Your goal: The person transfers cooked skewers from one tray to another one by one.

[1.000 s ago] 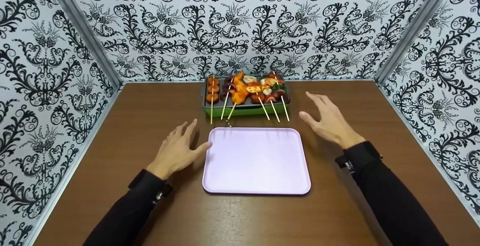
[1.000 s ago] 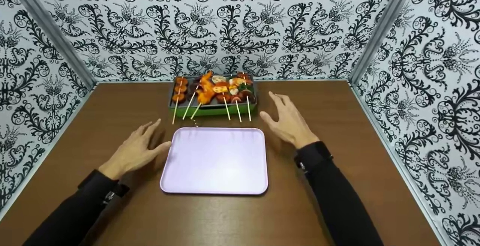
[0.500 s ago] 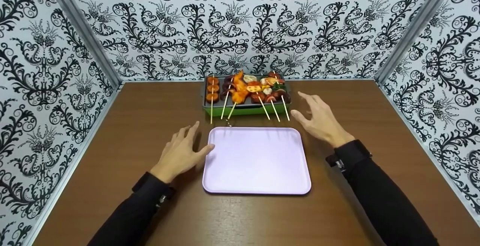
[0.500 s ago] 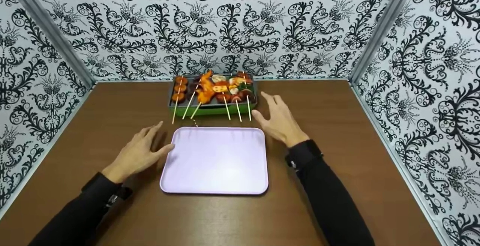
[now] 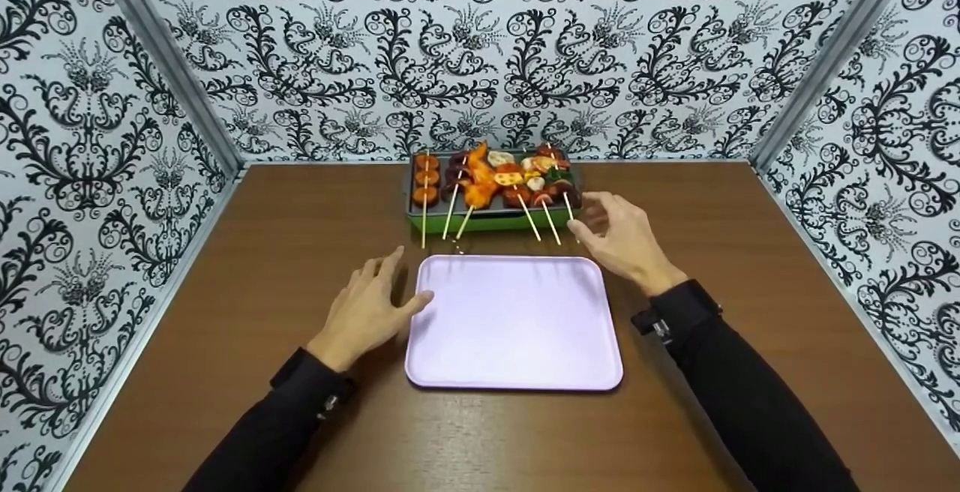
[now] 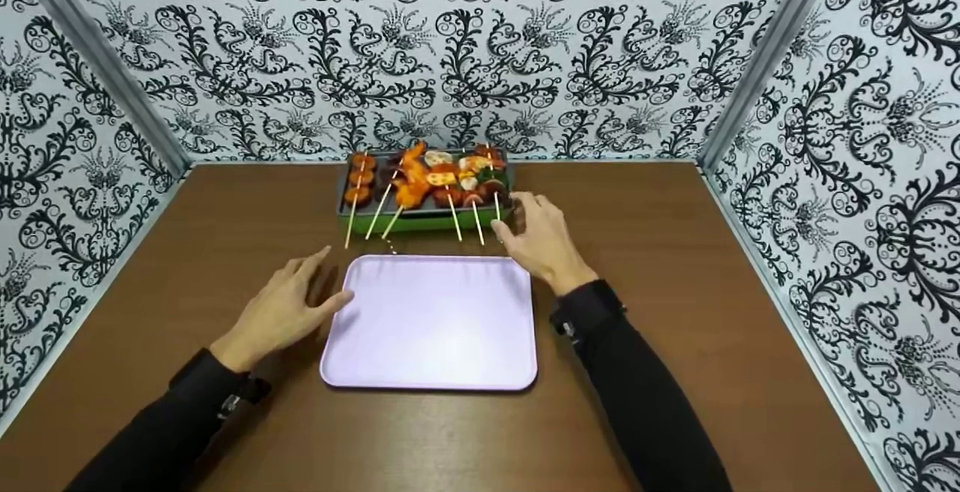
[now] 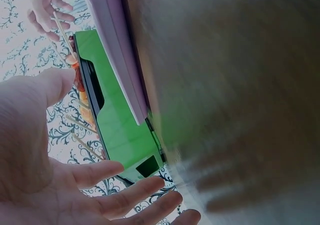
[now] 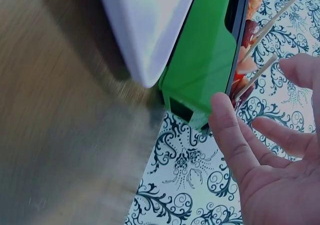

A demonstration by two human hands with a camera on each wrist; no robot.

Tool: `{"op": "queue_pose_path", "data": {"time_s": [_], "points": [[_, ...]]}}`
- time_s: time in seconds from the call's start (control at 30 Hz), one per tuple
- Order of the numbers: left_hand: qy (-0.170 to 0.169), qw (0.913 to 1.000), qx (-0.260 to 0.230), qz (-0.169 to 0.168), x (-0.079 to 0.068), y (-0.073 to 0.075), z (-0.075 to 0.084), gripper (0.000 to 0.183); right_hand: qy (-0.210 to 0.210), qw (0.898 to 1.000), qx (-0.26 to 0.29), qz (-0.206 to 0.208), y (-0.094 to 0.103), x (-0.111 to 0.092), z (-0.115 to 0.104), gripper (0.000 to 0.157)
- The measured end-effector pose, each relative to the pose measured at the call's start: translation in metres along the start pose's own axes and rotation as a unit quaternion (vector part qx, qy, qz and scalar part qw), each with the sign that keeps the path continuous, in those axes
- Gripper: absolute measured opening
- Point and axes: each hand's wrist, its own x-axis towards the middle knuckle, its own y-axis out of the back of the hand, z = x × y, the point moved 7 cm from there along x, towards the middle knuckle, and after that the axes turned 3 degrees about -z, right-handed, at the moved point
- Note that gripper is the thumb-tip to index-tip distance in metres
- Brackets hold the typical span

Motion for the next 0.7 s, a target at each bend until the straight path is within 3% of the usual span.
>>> {"op": "queue_pose_path", "data": {"time_s": [0.2,0.7], "points": [[0.001,0.9998,-0.014,0.017,-0.002,0.000,0.004,0.101,-0.013,1.000,0.007,0.017,0.000,0.002,-0.006,0.051],[-0.004,0.9987,-0.038,0.035,-0.007,0.000,0.014,0.091,-0.083,0.996,0.039,0.002,-0.005,0.009,-0.006,0.049]]}}
